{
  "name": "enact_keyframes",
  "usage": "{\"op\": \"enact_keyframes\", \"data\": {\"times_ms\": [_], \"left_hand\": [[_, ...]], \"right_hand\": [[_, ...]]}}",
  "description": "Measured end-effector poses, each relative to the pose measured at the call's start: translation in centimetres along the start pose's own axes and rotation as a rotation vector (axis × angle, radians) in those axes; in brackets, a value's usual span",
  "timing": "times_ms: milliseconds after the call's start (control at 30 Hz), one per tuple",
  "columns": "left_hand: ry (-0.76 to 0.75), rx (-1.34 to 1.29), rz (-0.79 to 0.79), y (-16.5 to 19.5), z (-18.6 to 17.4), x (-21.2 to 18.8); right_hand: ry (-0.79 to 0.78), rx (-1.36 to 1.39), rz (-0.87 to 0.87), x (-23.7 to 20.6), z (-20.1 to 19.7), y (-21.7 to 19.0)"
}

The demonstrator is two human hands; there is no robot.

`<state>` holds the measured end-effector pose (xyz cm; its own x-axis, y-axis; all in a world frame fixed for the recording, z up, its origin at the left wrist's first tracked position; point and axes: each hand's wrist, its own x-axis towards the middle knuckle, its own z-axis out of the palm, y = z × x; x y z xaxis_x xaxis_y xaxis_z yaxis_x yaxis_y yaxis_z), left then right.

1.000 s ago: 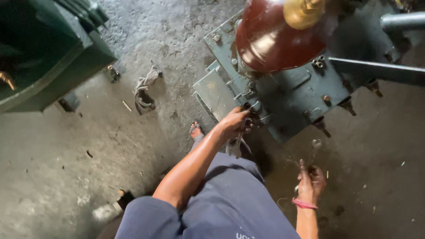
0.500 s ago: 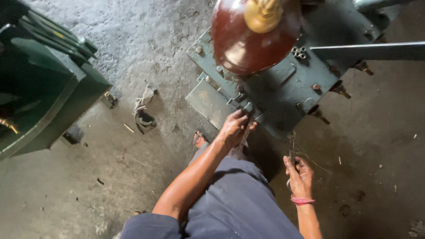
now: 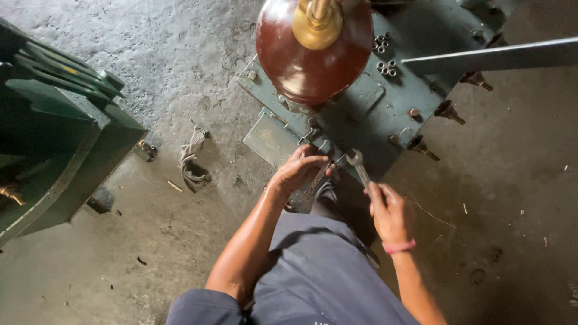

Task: The person uses two wrenches to tighten bolts on a large electrical insulator mounted on a metal frame. The person repeatedly repositions the wrenches and applies torque to secure the fasteners.

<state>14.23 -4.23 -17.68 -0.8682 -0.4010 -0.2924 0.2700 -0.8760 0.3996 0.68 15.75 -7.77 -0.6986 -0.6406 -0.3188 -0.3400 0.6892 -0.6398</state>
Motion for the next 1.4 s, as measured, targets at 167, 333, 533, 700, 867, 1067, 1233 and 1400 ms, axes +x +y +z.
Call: {"op": "enact_keyframes", "data": {"times_ms": [167,333,533,700,867,1067,1233,1400], "left_hand": [[0.264,0.397,0.015,0.3,2.6,0.0],[0.417,0.368,-0.049,-0.4,3.7,1.2],[0.586,0.413,-0.060,-0.4,4.6,1.7],[0.632,0.440,-0.071,-0.2,4.8,1.7],[0.563,0.323,-0.016,-0.7,4.9,1.8],[0.549,0.263,-0.016,-0.3,5.3,1.9],[0.581,0.400,-0.011,-0.5,5.0,1.7],[0.616,0.402,-0.026,-0.3,4.6,2.4]], "right_hand": [[0.033,-0.218,-0.376,4.9,-0.2,-0.4],[-0.078,-0.383,-0.414,9.4,-2.5,0.0],[0.134,-0.534,-0.446,7.7,-3.4,-0.7],[0.512,-0.551,-0.541,5.5,-0.7,0.5],[0.553,-0.457,-0.480,6.8,0.4,1.7],[0.663,-0.656,-0.535,7.2,-0.4,1.3],[0.517,-0.407,-0.526,7.4,-0.7,0.7],[0.449,-0.373,-0.587,8.8,-1.6,-0.5]]}}
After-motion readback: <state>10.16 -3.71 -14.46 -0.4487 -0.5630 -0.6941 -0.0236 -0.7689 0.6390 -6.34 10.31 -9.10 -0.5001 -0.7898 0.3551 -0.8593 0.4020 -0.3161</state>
